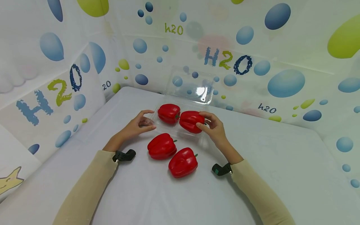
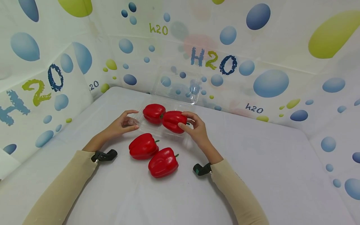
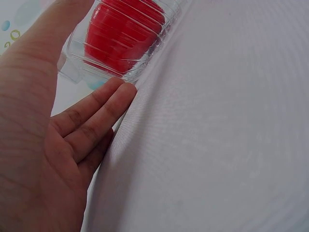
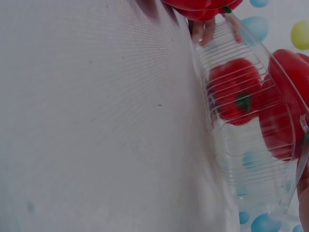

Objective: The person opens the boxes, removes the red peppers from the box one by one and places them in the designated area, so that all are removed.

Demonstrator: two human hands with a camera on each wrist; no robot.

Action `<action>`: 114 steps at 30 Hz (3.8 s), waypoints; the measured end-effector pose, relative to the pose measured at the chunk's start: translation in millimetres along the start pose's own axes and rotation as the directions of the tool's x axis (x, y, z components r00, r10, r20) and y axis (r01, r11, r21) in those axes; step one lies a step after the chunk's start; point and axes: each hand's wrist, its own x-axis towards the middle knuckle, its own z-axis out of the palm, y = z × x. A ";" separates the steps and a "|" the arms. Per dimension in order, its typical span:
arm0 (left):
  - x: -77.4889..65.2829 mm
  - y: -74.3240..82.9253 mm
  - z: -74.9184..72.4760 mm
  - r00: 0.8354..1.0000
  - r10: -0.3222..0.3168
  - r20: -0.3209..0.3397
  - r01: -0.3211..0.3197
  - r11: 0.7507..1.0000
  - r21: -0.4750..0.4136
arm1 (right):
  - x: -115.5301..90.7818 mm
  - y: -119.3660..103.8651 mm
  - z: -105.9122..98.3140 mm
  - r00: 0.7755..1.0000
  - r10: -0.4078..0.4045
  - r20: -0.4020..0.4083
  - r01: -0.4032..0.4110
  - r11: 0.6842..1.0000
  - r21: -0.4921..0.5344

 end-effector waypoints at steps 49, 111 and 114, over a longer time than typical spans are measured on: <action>-0.1 -0.4 -1.0 1.000 -0.004 0.005 0.004 1.000 -0.014 | -23.3 -33.0 -5.9 0.995 0.084 -0.061 -0.075 0.989 0.128; 17.7 -37.7 1.7 1.000 0.006 -0.008 -0.006 1.000 -0.021 | -60.4 -44.7 -39.5 0.998 0.006 0.064 -0.021 0.970 0.242; 18.5 -37.3 2.3 1.000 -0.001 -0.009 0.001 0.999 -0.032 | -62.4 -47.2 -40.4 0.997 0.020 0.075 -0.036 0.975 0.219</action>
